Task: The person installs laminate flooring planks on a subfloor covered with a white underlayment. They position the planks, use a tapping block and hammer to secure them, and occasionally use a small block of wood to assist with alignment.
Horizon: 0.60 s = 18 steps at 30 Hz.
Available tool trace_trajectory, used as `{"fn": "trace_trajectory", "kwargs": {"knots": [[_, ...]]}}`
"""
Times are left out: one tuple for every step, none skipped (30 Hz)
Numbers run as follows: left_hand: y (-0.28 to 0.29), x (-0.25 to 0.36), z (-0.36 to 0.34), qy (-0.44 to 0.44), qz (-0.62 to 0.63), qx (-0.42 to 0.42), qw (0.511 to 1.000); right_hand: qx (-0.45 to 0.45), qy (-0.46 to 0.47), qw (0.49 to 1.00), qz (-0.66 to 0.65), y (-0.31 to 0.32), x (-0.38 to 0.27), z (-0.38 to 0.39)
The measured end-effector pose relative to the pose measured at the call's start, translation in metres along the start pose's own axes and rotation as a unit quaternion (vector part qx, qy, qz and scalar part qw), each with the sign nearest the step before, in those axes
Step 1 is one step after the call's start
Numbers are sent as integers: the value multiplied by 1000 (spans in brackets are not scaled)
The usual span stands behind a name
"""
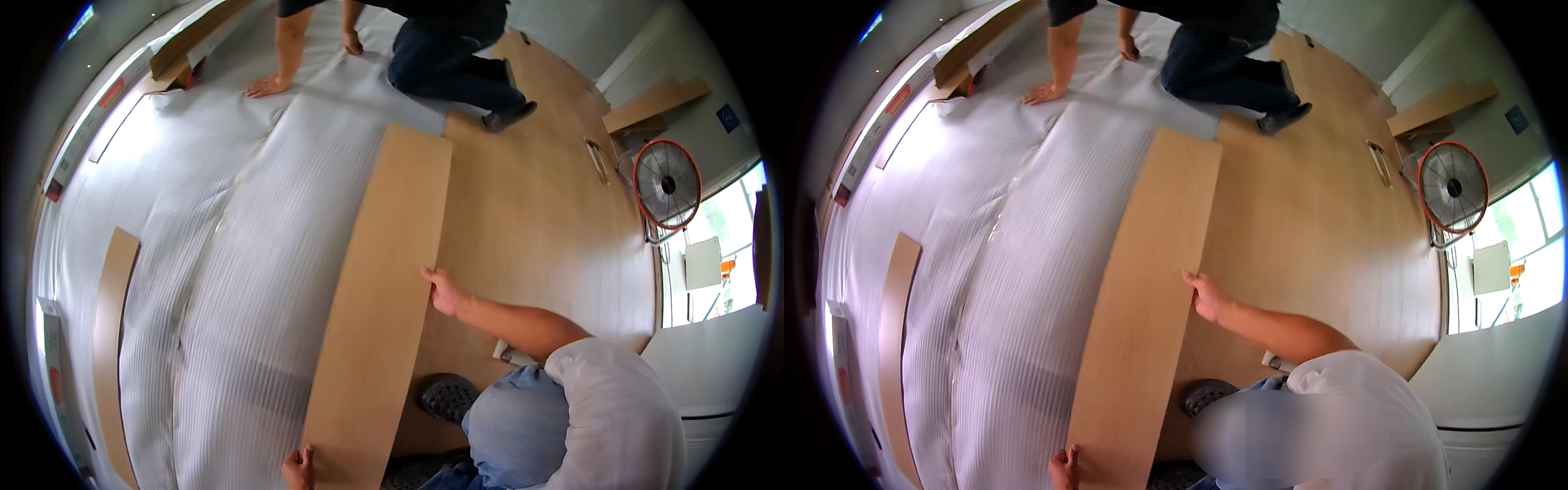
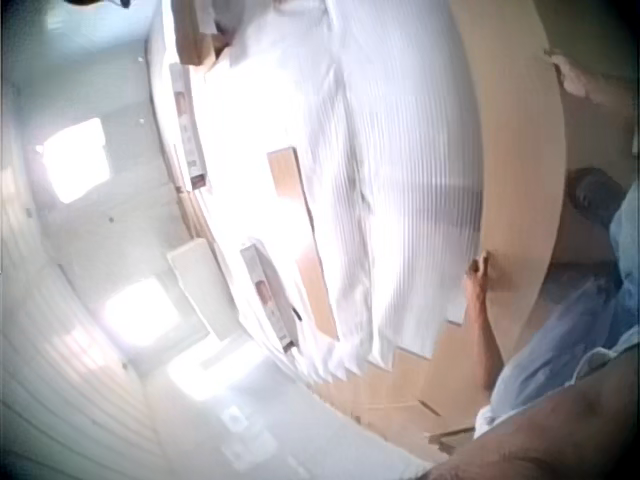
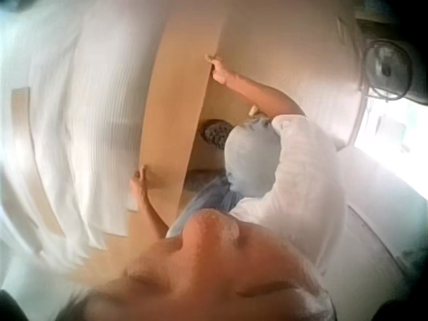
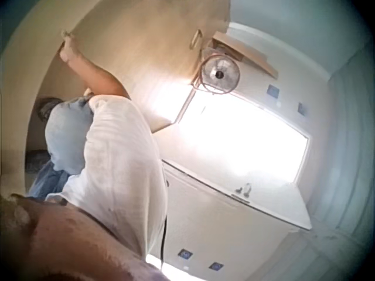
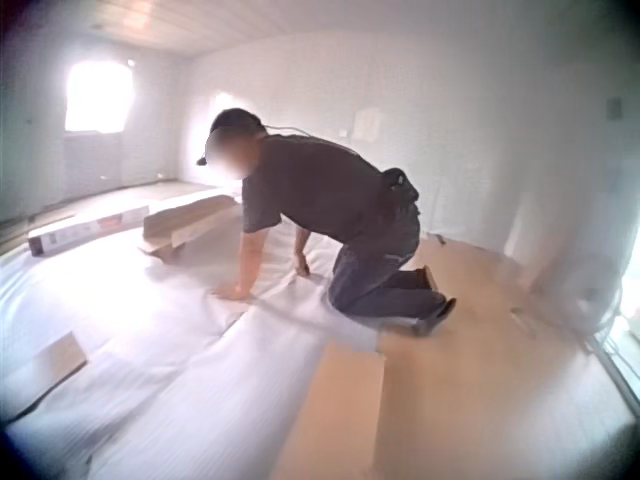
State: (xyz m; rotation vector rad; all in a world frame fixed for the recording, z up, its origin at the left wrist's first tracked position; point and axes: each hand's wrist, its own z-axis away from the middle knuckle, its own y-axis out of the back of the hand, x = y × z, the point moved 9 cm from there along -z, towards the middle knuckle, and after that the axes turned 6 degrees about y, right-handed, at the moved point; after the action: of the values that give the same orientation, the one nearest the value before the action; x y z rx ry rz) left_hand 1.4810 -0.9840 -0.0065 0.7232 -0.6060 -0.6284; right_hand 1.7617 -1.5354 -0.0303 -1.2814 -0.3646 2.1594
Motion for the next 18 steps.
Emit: {"fn": "trace_trajectory", "kwargs": {"knots": [[6,3,-3,-3,7,45,999,-4,8,1000,8,-6,-2,-12],[12,17,-1,-2,16,87,996,-8,13,1000,20,-10,-5,-21],[19,23,3,-1,22,125,992,6,2,1000,23,-9,-6,-25],[21,20,5,9,15,134,991,20,-10,999,27,-8,-7,-30],[26,20,-1,17,12,154,988,24,-16,999,29,-11,-7,-37],[31,24,-6,25,9,172,985,19,-25,997,68,-11,-7,-38],[35,30,-8,25,-8,184,983,13,-34,993,108,-9,-7,-39],[42,35,-10,24,-25,195,980,8,-43,988,148,-7,-8,-39],[50,37,-12,23,-43,207,977,1,-49,983,177,-8,-8,-38],[53,33,-17,0,-58,226,972,-8,-55,977,207,-9,-9,-38],[52,28,-20,-4,-56,236,970,-18,-62,970,236,-10,-11,-38],[54,33,-19,-9,-53,242,969,-28,-74,962,261,-12,-16,-33],[57,35,-18,-13,-52,250,967,-39,-86,954,284,-18,-22,-28],[55,30,-19,2,-56,247,967,-52,-99,945,307,-21,-27,-26],[55,30,-19,8,-56,237,970,-52,-109,936,332,-19,-27,-27],[56,31,-19,16,-55,228,972,-55,-120,925,357,-19,-29,-29],[57,31,-19,26,-52,221,973,-61,-130,912,383,-24,-31,-34],[65,22,-20,26,-76,219,972,-77,-160,881,439,-33,-25,-40]]}}
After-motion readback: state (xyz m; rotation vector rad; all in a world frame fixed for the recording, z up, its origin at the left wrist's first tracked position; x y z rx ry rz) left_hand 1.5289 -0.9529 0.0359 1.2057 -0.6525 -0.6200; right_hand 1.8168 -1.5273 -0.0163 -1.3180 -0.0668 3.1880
